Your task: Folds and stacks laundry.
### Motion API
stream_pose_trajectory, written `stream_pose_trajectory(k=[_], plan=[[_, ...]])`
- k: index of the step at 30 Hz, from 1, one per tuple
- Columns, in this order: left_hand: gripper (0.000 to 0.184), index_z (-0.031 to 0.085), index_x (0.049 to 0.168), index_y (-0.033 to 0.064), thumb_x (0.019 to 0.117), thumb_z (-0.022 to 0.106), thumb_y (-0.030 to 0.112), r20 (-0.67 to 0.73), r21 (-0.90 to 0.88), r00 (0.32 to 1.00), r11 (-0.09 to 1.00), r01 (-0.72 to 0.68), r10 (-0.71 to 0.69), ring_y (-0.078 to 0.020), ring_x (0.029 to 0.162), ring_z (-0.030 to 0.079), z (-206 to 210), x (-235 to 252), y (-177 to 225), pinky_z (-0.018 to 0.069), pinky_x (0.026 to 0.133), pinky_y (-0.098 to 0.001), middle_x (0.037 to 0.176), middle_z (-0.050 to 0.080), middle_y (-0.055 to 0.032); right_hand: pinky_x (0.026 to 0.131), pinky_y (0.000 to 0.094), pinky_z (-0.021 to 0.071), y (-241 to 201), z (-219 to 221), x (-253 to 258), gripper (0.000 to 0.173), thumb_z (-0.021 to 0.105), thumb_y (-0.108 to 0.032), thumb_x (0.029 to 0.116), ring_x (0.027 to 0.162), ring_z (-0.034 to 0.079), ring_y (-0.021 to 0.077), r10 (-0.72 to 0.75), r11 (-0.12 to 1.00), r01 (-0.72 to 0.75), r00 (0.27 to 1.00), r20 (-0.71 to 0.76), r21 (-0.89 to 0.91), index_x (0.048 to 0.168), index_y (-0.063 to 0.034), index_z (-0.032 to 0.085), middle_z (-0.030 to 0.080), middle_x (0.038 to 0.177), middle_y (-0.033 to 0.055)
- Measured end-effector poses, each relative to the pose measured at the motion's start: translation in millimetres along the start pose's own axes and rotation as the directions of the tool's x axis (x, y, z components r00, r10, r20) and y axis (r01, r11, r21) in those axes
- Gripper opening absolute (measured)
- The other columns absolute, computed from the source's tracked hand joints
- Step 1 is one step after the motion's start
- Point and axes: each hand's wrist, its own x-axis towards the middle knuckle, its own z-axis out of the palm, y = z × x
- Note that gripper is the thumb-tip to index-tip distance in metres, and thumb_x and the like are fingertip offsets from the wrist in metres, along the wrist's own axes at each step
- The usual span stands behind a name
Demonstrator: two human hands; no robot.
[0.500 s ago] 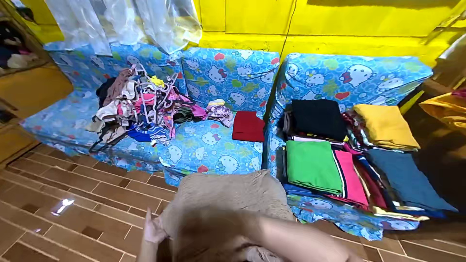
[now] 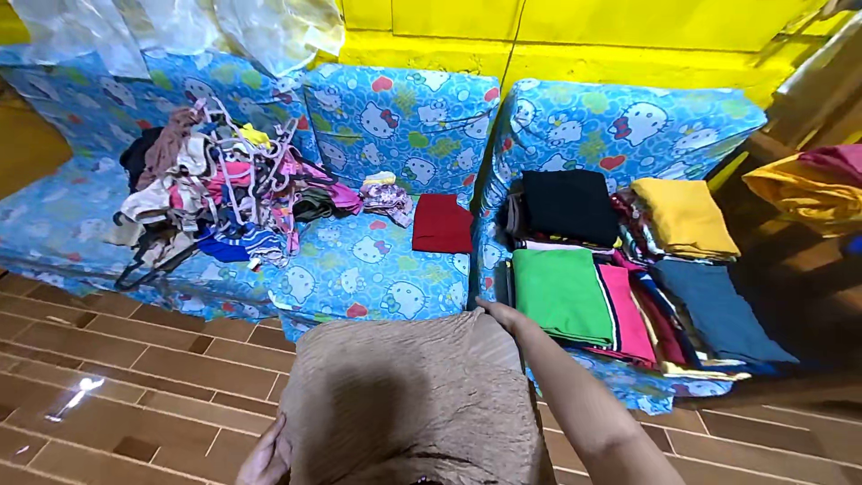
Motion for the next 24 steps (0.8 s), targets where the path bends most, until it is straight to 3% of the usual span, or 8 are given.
stream_pose_trajectory(k=[2, 5, 8, 10, 14, 19, 21, 24], plan=[[0.039, 0.058, 0.105, 0.0176, 0.1102, 0.022, 0.031, -0.005, 0.028, 1.0, 1.0, -0.011, 0.012, -0.0085, 0.074, 0.073, -4.1, -2.1, -4.4, 0.0625, 0.067, -0.0272, 0.082, 0.075, 0.0019, 0.085, 0.0391, 0.0515, -2.2, 7.6, -4.2, 0.057, 0.028, -0.05, 0.1106, 0.095, 0.063, 0.0185, 0.019, 0.992, -0.024, 0.999, 0.044, 0.125, 0.128, -0.005, 0.059, 0.065, 0.11, 0.0122], [0.026, 0.056, 0.111, 0.0155, 0.1076, 0.031, 0.022, -0.035, 0.019, 0.997, 0.998, -0.065, 0.066, -0.0108, 0.079, 0.074, -12.6, -3.0, -2.0, 0.0633, 0.07, -0.0306, 0.088, 0.076, -0.0004, 0.071, 0.0363, 0.0535, -7.4, 7.0, 7.1, 0.033, 0.046, -0.032, 0.1084, 0.077, 0.063, 0.0163, 0.009, 0.979, -0.015, 1.0, 0.03, 0.205, 0.113, -0.0039, 0.063, 0.066, 0.091, 0.009], [0.024, 0.055, 0.114, 0.0173, 0.1057, 0.033, 0.02, -0.033, -0.007, 0.99, 0.99, -0.141, 0.14, -0.0112, 0.083, 0.075, -19.5, -10.4, 12.5, 0.064, 0.073, -0.0323, 0.092, 0.076, 0.0006, 0.078, 0.039, 0.0528, -19.5, -3.0, 11.7, 0.027, 0.055, -0.008, 0.1016, 0.086, 0.061, 0.0193, -0.13, 0.969, 0.133, 0.991, -0.028, 0.209, 0.127, 0.0005, 0.058, 0.064, 0.102, 0.0135], [0.026, 0.052, 0.116, 0.0202, 0.1071, 0.028, 0.02, -0.044, 0.041, 0.976, 0.976, -0.213, 0.215, -0.0073, 0.083, 0.073, -22.7, -16.7, 28.2, 0.0629, 0.073, -0.0292, 0.091, 0.075, 0.0054, 0.072, 0.037, 0.0517, -35.5, -10.0, 4.9, 0.029, 0.056, -0.002, 0.098, 0.082, 0.06, 0.018, -0.203, 0.932, 0.231, 0.971, -0.127, 0.279, 0.127, -0.0008, 0.058, 0.063, 0.1, 0.0121], [0.033, 0.06, 0.107, 0.0244, 0.1069, 0.028, 0.017, -0.051, 0.078, 0.929, 0.929, -0.363, 0.367, -0.0027, 0.081, 0.072, -16.8, -30.5, 75.4, 0.0622, 0.073, -0.0253, 0.088, 0.076, 0.0099, 0.067, 0.0335, 0.0544, -72.0, -36.0, -18.9, 0.018, 0.055, 0.003, 0.0961, 0.075, 0.062, 0.0149, -0.34, 0.806, 0.436, 0.895, -0.29, 0.401, 0.114, -0.0004, 0.058, 0.065, 0.092, 0.0085], [0.021, 0.062, 0.106, 0.0214, 0.1028, 0.043, 0.028, 0.04, 0.222, 0.863, 0.838, -0.499, 0.503, -0.0058, 0.077, 0.072, 16.3, -37.3, 170.4, 0.0626, 0.066, -0.0271, 0.088, 0.075, 0.0058, 0.064, 0.0356, 0.0545, -122.4, -77.8, -60.3, 0.014, 0.055, -0.002, 0.0997, 0.068, 0.062, 0.0159, -0.453, 0.691, 0.577, 0.815, -0.362, 0.435, 0.114, -0.002, 0.057, 0.064, 0.083, 0.007], [0.017, 0.067, 0.102, 0.0246, 0.0952, 0.057, 0.037, 0.119, 0.266, 0.795, 0.752, -0.602, 0.595, -0.004, 0.078, 0.072, 38.7, -48.7, 218.4, 0.062, 0.067, -0.0256, 0.088, 0.074, 0.0071, 0.064, 0.0336, 0.0555, -145.0, -99.1, -84.7, 0.013, 0.053, -0.008, 0.1007, 0.068, 0.063, 0.0129, -0.551, 0.615, 0.669, 0.743, -0.38, 0.417, 0.113, -0.0072, 0.057, 0.066, 0.082, 0.0029], [0.02, 0.073, 0.103, 0.0281, 0.0931, 0.066, 0.045, 0.284, 0.239, 0.648, 0.602, -0.762, 0.707, -0.0023, 0.084, 0.072, 63.8, -72.1, 280.9, 0.0619, 0.072, -0.0243, 0.094, 0.075, 0.0084, 0.067, 0.03, 0.0573, -173.6, -124.9, -139.9, 0.012, 0.052, -0.006, 0.0962, 0.07, 0.065, 0.0079, -0.691, 0.425, 0.797, 0.592, -0.415, 0.43, 0.102, -0.0158, 0.057, 0.066, 0.078, -0.0035]])
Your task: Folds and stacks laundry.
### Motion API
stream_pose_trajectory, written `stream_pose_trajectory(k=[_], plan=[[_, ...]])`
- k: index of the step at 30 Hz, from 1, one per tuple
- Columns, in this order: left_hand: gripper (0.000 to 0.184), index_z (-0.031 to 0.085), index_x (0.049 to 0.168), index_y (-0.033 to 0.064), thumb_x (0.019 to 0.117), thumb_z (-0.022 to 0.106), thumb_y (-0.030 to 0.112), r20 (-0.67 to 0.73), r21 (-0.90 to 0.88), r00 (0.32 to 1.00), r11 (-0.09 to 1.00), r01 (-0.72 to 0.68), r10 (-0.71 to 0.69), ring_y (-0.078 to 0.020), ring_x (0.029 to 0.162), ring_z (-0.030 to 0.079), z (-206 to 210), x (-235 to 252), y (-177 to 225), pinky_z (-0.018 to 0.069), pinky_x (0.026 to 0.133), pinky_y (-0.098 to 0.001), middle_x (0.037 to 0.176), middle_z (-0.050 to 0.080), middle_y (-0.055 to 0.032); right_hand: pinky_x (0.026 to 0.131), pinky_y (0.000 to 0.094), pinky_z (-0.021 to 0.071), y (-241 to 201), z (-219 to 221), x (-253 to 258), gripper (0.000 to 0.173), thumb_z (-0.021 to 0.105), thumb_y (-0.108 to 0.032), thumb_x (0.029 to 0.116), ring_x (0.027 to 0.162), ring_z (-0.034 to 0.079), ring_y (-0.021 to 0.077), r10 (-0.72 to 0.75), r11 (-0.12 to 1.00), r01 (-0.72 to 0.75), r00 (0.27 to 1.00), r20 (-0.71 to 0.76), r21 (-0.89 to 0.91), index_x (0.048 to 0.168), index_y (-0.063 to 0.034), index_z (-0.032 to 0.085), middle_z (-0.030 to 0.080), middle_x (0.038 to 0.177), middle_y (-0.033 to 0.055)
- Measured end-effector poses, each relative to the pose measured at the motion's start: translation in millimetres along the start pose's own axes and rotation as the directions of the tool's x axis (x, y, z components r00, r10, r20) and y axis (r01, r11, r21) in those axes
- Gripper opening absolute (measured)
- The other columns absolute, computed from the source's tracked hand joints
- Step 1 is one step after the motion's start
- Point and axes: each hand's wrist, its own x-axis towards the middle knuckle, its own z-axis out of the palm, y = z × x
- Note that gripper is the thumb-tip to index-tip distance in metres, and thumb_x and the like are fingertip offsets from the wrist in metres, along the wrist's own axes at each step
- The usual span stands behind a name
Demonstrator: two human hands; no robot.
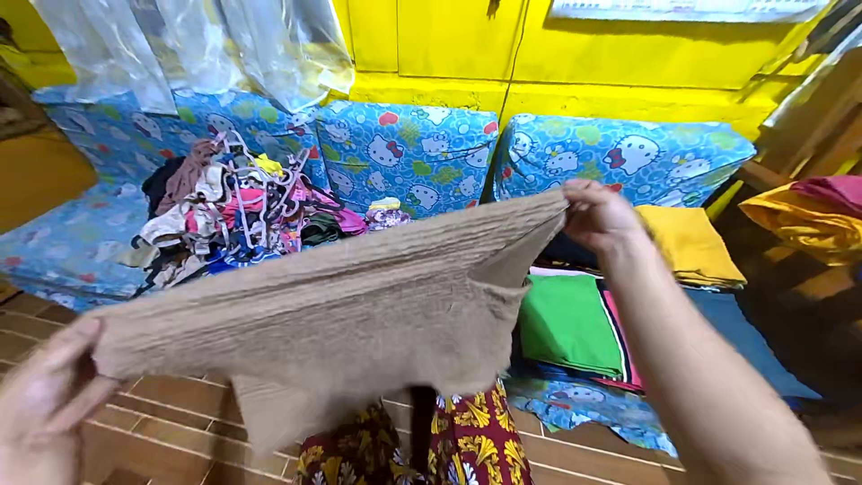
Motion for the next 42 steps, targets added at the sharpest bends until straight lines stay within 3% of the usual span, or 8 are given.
stream_pose_trajectory(k=[5, 7, 12, 19, 28, 34, 40, 42], plan=[[0.037, 0.064, 0.098, 0.0135, 0.1069, 0.028, 0.009, -0.109, -0.205, 0.994, 0.979, 0.001, -0.023, -0.0027, 0.083, 0.07, 33.2, -13.1, 50.6, 0.0602, 0.074, -0.02, 0.089, 0.073, 0.0026, 0.066, 0.0208, 0.0566, -54.0, -21.0, -49.4, 0.022, 0.051, -0.018, 0.0988, 0.064, 0.06, -0.002, -0.189, 0.98, 0.198, 0.963, 0.192, -0.027, 0.092, -0.0311, 0.067, 0.065, 0.073, -0.0148], [0.03, 0.071, 0.116, 0.0215, 0.1096, 0.042, 0.02, 0.322, -0.156, 0.943, 0.978, 0.139, -0.083, -0.0026, 0.099, 0.07, -34.5, -12.4, 17.3, 0.059, 0.087, -0.0235, 0.109, 0.075, 0.0053, 0.063, 0.0228, 0.0581, -40.7, -40.3, -80.4, 0.009, 0.063, -0.026, 0.0944, 0.066, 0.063, -0.0002, -0.152, 0.978, 0.179, 0.965, 0.215, -0.112, 0.094, -0.0319, 0.07, 0.068, 0.078, -0.0124], [0.012, 0.076, 0.096, 0.042, 0.0906, 0.071, 0.032, 0.214, 0.268, 0.878, 0.89, 0.369, -0.429, 0.007, 0.068, 0.066, -9.9, -94.9, -40.0, 0.0542, 0.059, -0.0141, 0.084, 0.075, 0.0173, 0.065, 0.0201, 0.0587, 50.7, -104.2, -174.2, 0.034, 0.086, -0.036, 0.0743, 0.07, 0.067, -0.0009, 0.215, 0.93, -0.144, 0.959, 0.184, -0.338, 0.104, -0.026, 0.074, 0.072, 0.08, -0.0131], [0.026, 0.059, 0.114, 0.0105, 0.1044, 0.036, 0.005, 0.019, 0.339, 0.552, 0.525, 0.781, -0.833, 0.0037, 0.057, 0.06, -4.8, -172.7, -156.5, 0.051, 0.054, -0.0136, 0.076, 0.069, 0.0097, 0.061, 0.0276, 0.0542, 179.4, -151.4, -258.9, 0.026, 0.064, 0.002, 0.087, 0.067, 0.063, 0.0098, 0.732, 0.572, -0.648, 0.68, -0.043, -0.502, 0.113, 0.0001, 0.06, 0.065, 0.081, 0.0013], [0.019, 0.075, 0.089, 0.0348, 0.0861, 0.066, 0.018, 0.136, 0.304, 0.742, 0.74, 0.6, -0.657, 0.0059, 0.065, 0.065, -51.3, -158.5, -113.2, 0.0531, 0.059, -0.0144, 0.082, 0.076, 0.0139, 0.06, 0.0193, 0.0551, 148.1, -177.6, -238.3, 0.028, 0.077, -0.013, 0.0702, 0.063, 0.063, -0.0004, 0.522, 0.799, -0.453, 0.849, 0.081, -0.394, 0.097, -0.02, 0.071, 0.067, 0.071, -0.0129], [0.027, 0.071, 0.088, 0.0252, 0.0902, 0.053, 0.005, 0.111, 0.39, 0.658, 0.641, 0.661, -0.745, 0.008, 0.051, 0.053, -58.5, -177.1, -142.6, 0.0427, 0.047, -0.0112, 0.07, 0.07, 0.015, 0.061, 0.0204, 0.0532, 173.5, -190.4, -249.1, 0.023, 0.079, -0.015, 0.0682, 0.064, 0.062, -0.0002, 0.636, 0.727, -0.518, 0.755, 0.158, -0.451, 0.089, -0.0201, 0.07, 0.066, 0.07, -0.0128], [0.009, 0.08, 0.091, 0.0383, 0.0826, 0.08, 0.036, 0.2, 0.308, 0.774, 0.789, 0.532, -0.6, 0.0086, 0.064, 0.064, -65.8, -170.3, -128.3, 0.0515, 0.058, -0.0119, 0.082, 0.076, 0.0163, 0.058, 0.0157, 0.0529, 166.0, -204.7, -246.9, 0.027, 0.091, -0.033, 0.0641, 0.062, 0.062, -0.0045, 0.555, 0.819, -0.461, 0.787, 0.269, -0.341, 0.086, -0.0306, 0.075, 0.069, 0.072, -0.0143], [0.007, 0.079, 0.088, 0.0341, 0.0853, 0.076, 0.029, 0.208, 0.395, 0.741, 0.748, 0.534, -0.639, 0.0094, 0.063, 0.062, -71.5, -164.7, -129.1, 0.0499, 0.057, -0.0116, 0.08, 0.075, 0.0173, 0.06, 0.0172, 0.0534, 166.7, -207.5, -246.0, 0.025, 0.09, -0.029, 0.065, 0.064, 0.063, -0.0035, 0.597, 0.782, -0.464, 0.748, 0.288, -0.417, 0.085, -0.0287, 0.075, 0.069, 0.072, -0.0143]])
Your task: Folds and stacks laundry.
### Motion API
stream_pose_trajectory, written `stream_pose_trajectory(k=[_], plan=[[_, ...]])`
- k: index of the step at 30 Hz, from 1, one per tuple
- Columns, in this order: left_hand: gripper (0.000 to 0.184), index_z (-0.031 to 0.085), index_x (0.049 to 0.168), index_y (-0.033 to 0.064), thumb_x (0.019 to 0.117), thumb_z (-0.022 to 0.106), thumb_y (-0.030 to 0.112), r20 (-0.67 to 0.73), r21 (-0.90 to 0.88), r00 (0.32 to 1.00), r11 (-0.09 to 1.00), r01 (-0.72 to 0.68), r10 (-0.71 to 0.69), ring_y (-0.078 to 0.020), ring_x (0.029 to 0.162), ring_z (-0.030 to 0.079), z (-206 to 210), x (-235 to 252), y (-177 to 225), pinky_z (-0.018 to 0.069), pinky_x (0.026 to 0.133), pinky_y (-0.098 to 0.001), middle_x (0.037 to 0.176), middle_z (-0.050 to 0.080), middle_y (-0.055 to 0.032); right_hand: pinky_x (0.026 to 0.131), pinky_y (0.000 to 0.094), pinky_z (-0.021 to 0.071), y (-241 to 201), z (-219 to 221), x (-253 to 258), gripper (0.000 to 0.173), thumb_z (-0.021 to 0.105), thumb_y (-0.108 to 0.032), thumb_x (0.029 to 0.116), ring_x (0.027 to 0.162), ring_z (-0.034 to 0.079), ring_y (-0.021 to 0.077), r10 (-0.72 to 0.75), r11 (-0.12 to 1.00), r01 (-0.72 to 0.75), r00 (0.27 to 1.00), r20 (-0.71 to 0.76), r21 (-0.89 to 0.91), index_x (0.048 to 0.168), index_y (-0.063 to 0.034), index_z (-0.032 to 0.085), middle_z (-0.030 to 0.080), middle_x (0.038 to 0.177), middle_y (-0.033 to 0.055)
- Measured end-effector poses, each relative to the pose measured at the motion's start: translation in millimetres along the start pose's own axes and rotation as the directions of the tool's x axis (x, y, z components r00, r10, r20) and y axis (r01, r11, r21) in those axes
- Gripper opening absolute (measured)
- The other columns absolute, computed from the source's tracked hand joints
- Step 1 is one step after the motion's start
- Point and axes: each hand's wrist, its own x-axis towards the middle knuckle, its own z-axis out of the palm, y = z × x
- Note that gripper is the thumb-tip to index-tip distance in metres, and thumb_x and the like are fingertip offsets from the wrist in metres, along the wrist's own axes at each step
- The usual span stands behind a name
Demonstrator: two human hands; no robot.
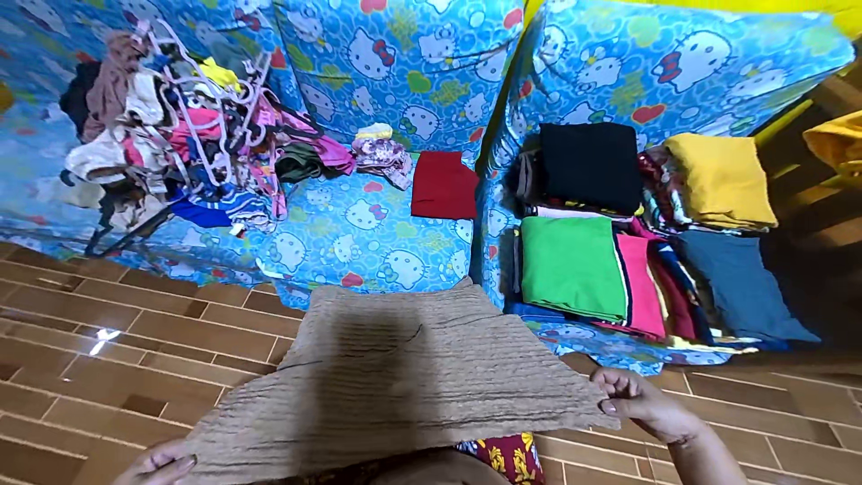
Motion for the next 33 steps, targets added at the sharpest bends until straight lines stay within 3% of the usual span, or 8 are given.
stream_pose_trajectory(k=[2, 4, 8, 12, 20, 24, 28, 33], plan=[[0.014, 0.071, 0.097, 0.0137, 0.0898, 0.06, 0.009, -0.042, 0.175, 0.986, 0.97, 0.167, -0.162, 0.0023, 0.069, 0.065, 0.9, 13.5, -1.9, 0.0539, 0.065, -0.018, 0.082, 0.073, 0.0094, 0.063, 0.0234, 0.0533, -3.6, 6.6, 6.6, 0.02, 0.079, -0.016, 0.0689, 0.066, 0.062, 0.0021, 0.141, 0.967, -0.137, 0.99, 0.007, -0.216, 0.086, -0.0169, 0.069, 0.067, 0.073, -0.009], [0.03, 0.058, 0.131, -0.0025, 0.103, 0.054, 0.007, -0.126, 0.256, 0.925, 0.89, 0.378, -0.357, -0.0137, 0.089, 0.068, 15.0, 36.6, 4.6, 0.0547, 0.082, -0.0318, 0.107, 0.07, -0.0118, 0.079, 0.0362, 0.0543, -14.1, 19.3, 23.2, 0.019, 0.072, -0.002, 0.0863, 0.082, 0.065, 0.0162, 0.306, 0.852, -0.277, 0.952, -0.007, -0.443, 0.104, 0.0028, 0.067, 0.069, 0.091, 0.0094], [0.05, 0.033, 0.157, 0.0083, 0.112, 0.035, 0.03, -0.212, 0.074, 0.896, 0.908, 0.413, -0.391, -0.0332, 0.129, 0.055, 56.6, 88.0, 20.0, 0.045, 0.101, -0.0504, 0.148, 0.051, -0.0211, 0.097, 0.0437, 0.0521, -37.9, 51.1, 68.5, 0.032, 0.065, -0.007, 0.0978, 0.107, 0.065, 0.0275, 0.137, 0.866, -0.214, 0.971, -0.197, -0.452, 0.126, 0.0087, 0.06, 0.066, 0.118, 0.0232], [0.061, 0.045, 0.143, 0.0116, 0.1098, 0.012, 0.05, -0.175, -0.162, 0.923, 0.935, 0.316, -0.343, -0.0186, 0.098, 0.065, 100.2, 137.9, 40.2, 0.0548, 0.082, -0.0416, 0.117, 0.065, -0.0081, 0.11, 0.0476, 0.0431, -74.1, 80.9, 126.0, 0.046, 0.049, -0.023, 0.1076, 0.13, 0.055, 0.0333, 0.034, 0.943, -0.123, 0.96, -0.279, -0.31, 0.143, 0.0067, 0.049, 0.055, 0.141, 0.0277], [0.05, 0.059, 0.119, 0.0129, 0.1114, 0.019, 0.042, -0.222, -0.524, 0.962, 0.852, 0.02, -0.159, -0.0114, 0.083, 0.072, 107.2, 190.2, 69.3, 0.0612, 0.072, -0.0328, 0.093, 0.073, -0.0015, 0.091, 0.0383, 0.0537, -71.1, 103.3, 207.9, 0.066, 0.012, -0.055, 0.1092, 0.107, 0.065, 0.0159, 0.305, 0.945, -0.297, 0.951, -0.042, 0.139, 0.142, -0.0127, 0.051, 0.066, 0.122, 0.0087], [0.03, 0.052, 0.129, 0.0117, 0.111, 0.032, 0.024, -0.273, -0.474, 0.949, 0.881, 0.008, -0.156, -0.0113, 0.084, 0.071, 87.8, 201.6, 88.1, 0.0604, 0.072, -0.0315, 0.097, 0.071, -0.0033, 0.073, 0.0355, 0.0575, -91.3, 113.8, 231.8, 0.047, 0.031, -0.043, 0.1114, 0.083, 0.068, 0.0162, 0.266, 0.914, -0.202, 0.953, -0.146, 0.351, 0.126, -0.0066, 0.058, 0.069, 0.096, 0.0087], [0.045, 0.036, 0.149, 0.0098, 0.1037, 0.039, 0.004, -0.217, -0.296, 0.975, 0.955, -0.025, -0.042, -0.0097, 0.093, 0.069, 59.1, 202.1, 105.7, 0.0591, 0.079, -0.029, 0.115, 0.066, -0.005, 0.079, 0.0349, 0.0552, -126.8, 101.8, 248.9, 0.039, 0.057, -0.005, 0.1015, 0.091, 0.064, 0.0179, 0.13, 0.978, -0.063, 0.93, -0.343, 0.201, 0.14, 0.0005, 0.048, 0.063, 0.114, 0.0153], [0.052, 0.044, 0.139, 0.0032, 0.0894, 0.05, -0.01, -0.222, -0.073, 0.97, 0.99, -0.122, 0.103, -0.0081, 0.083, 0.07, 21.4, 184.4, 126.7, 0.0599, 0.071, -0.025, 0.105, 0.069, -0.0038, 0.069, 0.034, 0.0542, -166.4, 68.7, 237.3, 0.027, 0.061, 0.003, 0.0964, 0.075, 0.062, 0.0161, -0.022, 0.994, 0.071, 0.871, -0.491, 0.082, 0.123, -0.0007, 0.062, 0.066, 0.099, 0.0124]])
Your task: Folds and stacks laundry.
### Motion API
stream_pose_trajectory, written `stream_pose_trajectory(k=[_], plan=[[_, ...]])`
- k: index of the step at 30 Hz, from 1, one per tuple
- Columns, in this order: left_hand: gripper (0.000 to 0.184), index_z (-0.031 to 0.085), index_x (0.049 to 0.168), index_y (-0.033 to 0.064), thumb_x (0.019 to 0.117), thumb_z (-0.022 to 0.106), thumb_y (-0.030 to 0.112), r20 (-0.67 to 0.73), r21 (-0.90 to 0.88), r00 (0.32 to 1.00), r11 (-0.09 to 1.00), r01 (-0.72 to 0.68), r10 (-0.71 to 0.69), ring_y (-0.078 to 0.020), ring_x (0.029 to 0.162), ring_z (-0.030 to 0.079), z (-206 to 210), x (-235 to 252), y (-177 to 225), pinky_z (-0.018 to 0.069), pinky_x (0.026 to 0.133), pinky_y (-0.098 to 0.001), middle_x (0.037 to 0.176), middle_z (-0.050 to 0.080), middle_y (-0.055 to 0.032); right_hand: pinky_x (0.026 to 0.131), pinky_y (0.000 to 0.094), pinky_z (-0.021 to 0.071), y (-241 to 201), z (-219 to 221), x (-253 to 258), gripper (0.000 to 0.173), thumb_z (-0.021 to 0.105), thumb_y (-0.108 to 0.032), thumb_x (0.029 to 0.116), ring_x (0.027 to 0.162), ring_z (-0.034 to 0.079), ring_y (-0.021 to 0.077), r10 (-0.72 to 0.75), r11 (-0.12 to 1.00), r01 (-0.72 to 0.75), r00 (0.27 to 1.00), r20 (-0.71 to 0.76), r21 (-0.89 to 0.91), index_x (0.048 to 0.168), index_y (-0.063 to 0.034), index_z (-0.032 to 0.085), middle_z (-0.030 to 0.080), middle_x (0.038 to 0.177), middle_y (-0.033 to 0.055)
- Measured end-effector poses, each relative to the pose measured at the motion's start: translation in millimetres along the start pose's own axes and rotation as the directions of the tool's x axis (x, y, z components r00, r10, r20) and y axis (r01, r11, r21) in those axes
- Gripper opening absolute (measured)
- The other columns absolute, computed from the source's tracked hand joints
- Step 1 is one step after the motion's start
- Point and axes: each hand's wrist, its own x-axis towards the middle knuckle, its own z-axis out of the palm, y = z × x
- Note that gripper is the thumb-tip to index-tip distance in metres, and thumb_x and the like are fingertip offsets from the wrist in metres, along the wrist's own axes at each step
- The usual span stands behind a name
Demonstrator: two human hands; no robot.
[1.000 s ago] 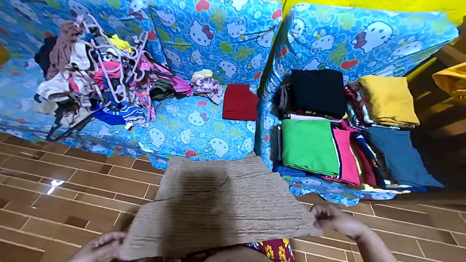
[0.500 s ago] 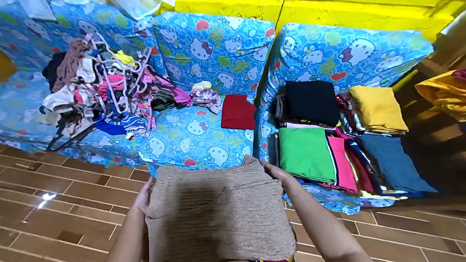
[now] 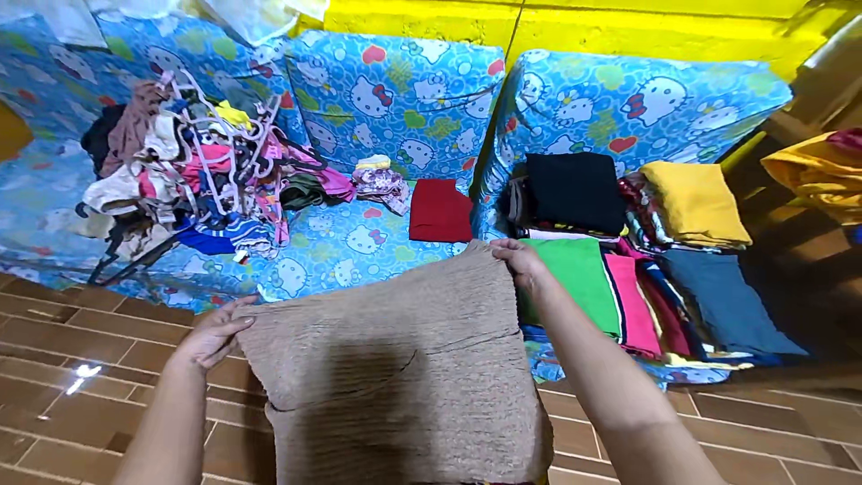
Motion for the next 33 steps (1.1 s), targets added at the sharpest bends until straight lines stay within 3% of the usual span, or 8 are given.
stream_pose_trajectory(k=[9, 12, 15, 17, 19, 24, 28, 33], plan=[[0.03, 0.067, 0.096, 0.027, 0.0701, 0.077, 0.017, -0.044, 0.16, 0.942, 0.933, -0.322, 0.332, 0.0081, 0.075, 0.064, -40.5, -91.2, -27.3, 0.0538, 0.068, -0.0123, 0.083, 0.069, 0.0217, 0.072, 0.0244, 0.0582, 31.9, -95.0, -99.5, 0.025, 0.075, -0.01, 0.0744, 0.074, 0.067, 0.0033, -0.353, 0.934, 0.337, 0.924, 0.15, 0.122, 0.099, -0.0155, 0.07, 0.072, 0.082, -0.0092], [0.042, 0.073, 0.118, 0.0364, 0.0777, 0.082, 0.048, 0.237, 0.107, 0.939, 0.953, -0.282, 0.251, 0.0029, 0.094, 0.068, -50.4, -117.1, -79.9, 0.0565, 0.083, -0.0178, 0.105, 0.074, 0.0187, 0.075, 0.0258, 0.058, 68.3, -116.1, -146.8, 0.029, 0.072, -0.017, 0.0805, 0.075, 0.067, 0.0037, -0.18, 0.969, 0.219, 0.944, 0.276, -0.118, 0.108, -0.0099, 0.069, 0.07, 0.082, -0.0088], [0.076, 0.055, 0.138, 0.0137, 0.0781, 0.08, 0.052, 0.166, -0.03, 0.986, 1.0, 0.005, 0.0, -0.0132, 0.113, 0.067, -24.9, -130.2, -130.0, 0.0577, 0.092, -0.0316, 0.125, 0.069, 0.0024, 0.086, 0.0351, 0.0576, 91.7, -117.5, -171.9, 0.038, 0.067, -0.007, 0.0878, 0.09, 0.069, 0.0151, -0.002, 0.896, 0.152, 0.94, 0.34, -0.416, 0.123, 0.0061, 0.062, 0.072, 0.103, 0.01], [0.07, 0.037, 0.15, 0.0095, 0.0945, 0.057, 0.048, 0.086, -0.075, 0.975, 0.974, 0.213, -0.207, -0.0126, 0.107, 0.067, 9.6, -132.9, -149.9, 0.0582, 0.084, -0.0335, 0.125, 0.065, 0.0004, 0.094, 0.0438, 0.055, 97.7, -100.5, -183.3, 0.04, 0.07, -0.013, 0.0896, 0.104, 0.068, 0.0261, -0.045, 0.848, 0.17, 0.967, 0.252, -0.502, 0.124, 0.0071, 0.064, 0.069, 0.116, 0.0196], [0.043, 0.048, 0.133, 0.0138, 0.1086, 0.029, 0.044, 0.031, -0.153, 0.928, 0.916, 0.372, -0.372, -0.0076, 0.081, 0.067, 50.5, -133.1, -156.9, 0.0582, 0.071, -0.0297, 0.095, 0.068, 0.0043, 0.104, 0.0553, 0.0488, 98.8, -72.5, -191.1, 0.046, 0.071, -0.025, 0.0926, 0.122, 0.062, 0.0372, -0.202, 0.765, 0.269, 0.963, 0.178, -0.586, 0.128, 0.0034, 0.065, 0.065, 0.13, 0.024], [0.057, 0.054, 0.115, 0.0108, 0.1119, 0.003, 0.036, 0.01, -0.176, 0.794, 0.781, 0.599, -0.607, -0.011, 0.078, 0.06, 129.3, -148.4, -81.3, 0.0517, 0.072, -0.033, 0.087, 0.061, -0.0016, 0.113, 0.07, 0.0326, 104.1, 16.6, -212.2, 0.053, 0.063, -0.045, 0.0939, 0.143, 0.045, 0.0419, -0.434, 0.367, 0.561, 0.809, 0.397, -0.742, 0.137, -0.0151, 0.066, 0.053, 0.152, 0.0154], [0.034, 0.056, 0.113, 0.0183, 0.1095, 0.023, 0.026, 0.071, -0.323, 0.931, 0.875, 0.362, -0.359, -0.0012, 0.079, 0.07, 87.9, -133.0, -134.7, 0.0605, 0.072, -0.0248, 0.085, 0.073, 0.0091, 0.117, 0.0705, 0.0263, 134.9, 64.1, -222.7, 0.064, 0.068, -0.046, 0.0934, 0.15, 0.035, 0.0409, -0.372, 0.262, 0.737, 0.673, 0.639, -0.623, 0.147, -0.0137, 0.056, 0.042, 0.16, 0.0174], [0.047, 0.065, 0.095, 0.0283, 0.1076, 0.021, 0.019, 0.018, -0.586, 0.991, 0.802, 0.115, -0.129, 0.0015, 0.084, 0.073, 82.1, -134.2, -86.0, 0.0613, 0.077, -0.0212, 0.088, 0.078, 0.0113, 0.122, 0.0696, 0.0067, 160.0, 84.7, -213.8, 0.064, 0.056, -0.042, 0.1027, 0.156, 0.017, 0.042, 0.005, 0.2, 0.769, 0.619, 0.785, -0.607, 0.157, -0.0119, 0.042, 0.027, 0.166, 0.0222]])
